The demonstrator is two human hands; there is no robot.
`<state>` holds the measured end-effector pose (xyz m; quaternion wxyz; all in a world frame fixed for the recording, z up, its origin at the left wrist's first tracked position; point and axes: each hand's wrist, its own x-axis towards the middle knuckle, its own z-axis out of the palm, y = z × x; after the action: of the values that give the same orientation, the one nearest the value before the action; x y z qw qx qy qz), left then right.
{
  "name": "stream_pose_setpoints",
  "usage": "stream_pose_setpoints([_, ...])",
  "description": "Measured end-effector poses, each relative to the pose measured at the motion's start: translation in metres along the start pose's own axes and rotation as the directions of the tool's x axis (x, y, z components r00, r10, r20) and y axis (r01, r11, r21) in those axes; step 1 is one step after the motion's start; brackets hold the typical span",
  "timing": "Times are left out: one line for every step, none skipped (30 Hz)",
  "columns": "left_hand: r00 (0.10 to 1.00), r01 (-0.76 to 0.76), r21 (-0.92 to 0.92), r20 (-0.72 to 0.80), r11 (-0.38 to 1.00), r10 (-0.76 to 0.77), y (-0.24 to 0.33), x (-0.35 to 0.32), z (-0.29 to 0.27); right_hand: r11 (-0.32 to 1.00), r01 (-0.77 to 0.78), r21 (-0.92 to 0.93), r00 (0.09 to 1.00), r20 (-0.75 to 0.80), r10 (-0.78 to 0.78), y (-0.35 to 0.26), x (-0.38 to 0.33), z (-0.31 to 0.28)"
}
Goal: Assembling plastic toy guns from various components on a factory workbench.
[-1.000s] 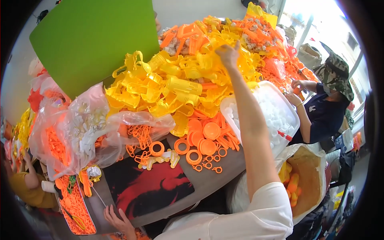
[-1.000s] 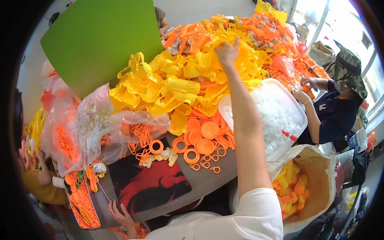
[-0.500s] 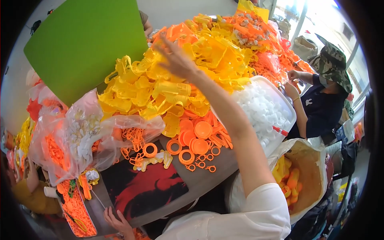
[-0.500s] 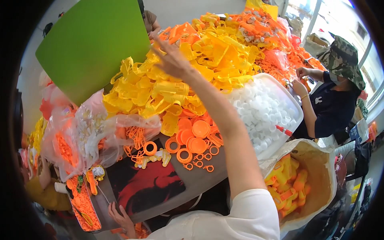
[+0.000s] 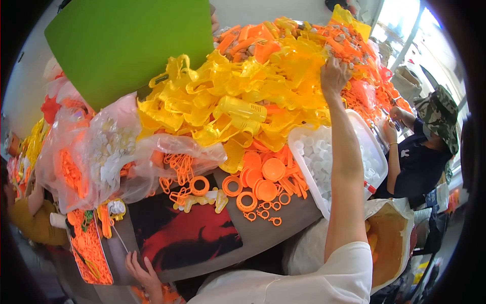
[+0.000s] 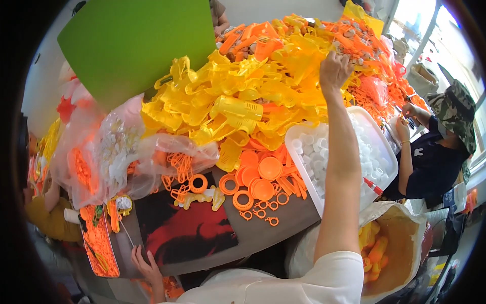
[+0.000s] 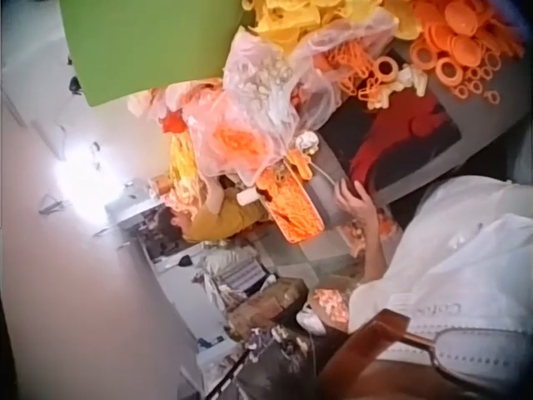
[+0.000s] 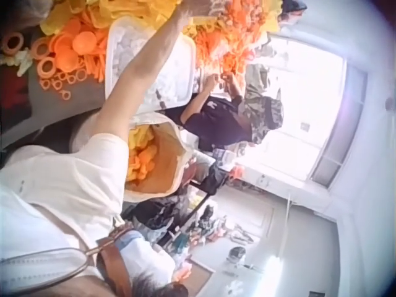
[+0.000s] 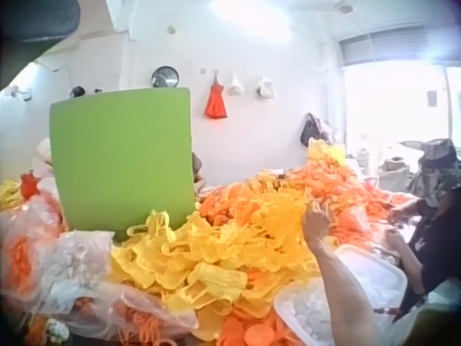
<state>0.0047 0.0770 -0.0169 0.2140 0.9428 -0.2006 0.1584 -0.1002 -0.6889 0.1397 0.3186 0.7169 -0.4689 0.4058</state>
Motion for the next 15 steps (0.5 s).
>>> stream_pose_setpoints([1.0, 0.007, 0.009, 0.001, 1.0, -0.007, -0.001, -0.002, -0.001, 1.0, 0.011, 0.014, 1.0, 0.004, -0.011, -0.003, 0.006, -0.007])
stream_pose_setpoints([1.0, 0.023, 0.016, -0.002, 1.0, -0.023, -0.002, -0.003, -0.002, 0.977, 0.203, -0.06, 0.974, -0.093, -0.208, -0.004, 0.015, -0.015])
stream_pose_setpoints([1.0, 0.02, 0.011, -0.012, 1.0, -0.02, -0.002, -0.005, -0.003, 0.913, 0.38, -0.15, 0.899, -0.175, -0.402, -0.006, 0.021, -0.024])
stream_pose_setpoints([1.0, 0.018, 0.01, -0.018, 1.0, -0.018, -0.003, -0.007, -0.003, 0.909, 0.395, -0.133, 0.894, -0.173, -0.414, -0.008, 0.023, -0.029])
stream_pose_setpoints([1.0, 0.02, 0.014, -0.023, 1.0, -0.019, -0.005, -0.01, -0.002, 0.904, 0.303, -0.302, 0.914, -0.178, -0.366, -0.011, 0.024, -0.034])
stream_pose_setpoints([0.999, 0.018, 0.02, -0.028, 1.0, -0.017, -0.009, -0.011, -0.002, 0.868, 0.211, -0.45, 0.928, -0.187, -0.323, -0.019, 0.023, -0.033])
stream_pose_setpoints([0.999, 0.024, 0.026, -0.032, 0.999, -0.023, -0.013, -0.014, -0.002, 0.935, 0.111, -0.336, 0.92, -0.321, -0.224, -0.021, 0.027, -0.028])
stream_pose_setpoints([0.999, -0.001, 0.057, -0.041, 0.998, 0.003, -0.014, -0.013, 0.001, 0.979, 0.02, -0.203, 0.895, -0.433, -0.108, -0.016, 0.034, -0.023])
stream_pose_setpoints([0.997, -0.024, 0.064, -0.076, 0.998, 0.028, -0.012, -0.009, 0.006, 0.998, -0.055, -0.014, 0.814, -0.579, 0.036, -0.003, 0.045, -0.019])
stream_pose_setpoints([0.996, -0.058, 0.029, -0.069, 0.998, 0.06, -0.01, 0.001, 0.011, 0.986, -0.133, -0.101, 0.857, -0.511, 0.063, 0.032, 0.054, -0.014])
stream_pose_setpoints([0.99, -0.065, 0.027, -0.12, 0.998, 0.068, -0.004, 0.0, 0.01, 0.969, -0.195, 0.153, 0.903, -0.359, 0.238, 0.02, 0.06, -0.025])
stream_pose_setpoints([0.99, -0.072, 0.019, -0.12, 0.997, 0.073, -0.001, 0.003, 0.008, 0.955, -0.026, 0.296, 0.861, -0.478, 0.172, 0.021, 0.06, -0.038])
stream_pose_setpoints([0.992, -0.051, 0.04, -0.113, 0.998, 0.055, 0.004, 0.002, -0.001, 0.695, -0.093, 0.713, 0.952, -0.141, 0.272, -0.023, 0.042, -0.071])
stream_pose_setpoints([0.99, -0.048, -0.003, -0.132, 0.999, 0.047, -0.001, -0.001, 0.0, 0.303, -0.264, 0.916, 0.956, 0.208, 0.205, -0.062, 0.017, -0.126])
stream_pose_setpoints([0.991, -0.039, 0.006, -0.131, 0.999, 0.04, -0.003, 0.001, 0.004, 0.144, -0.312, 0.939, 0.95, 0.31, 0.033, -0.078, -0.011, -0.157])
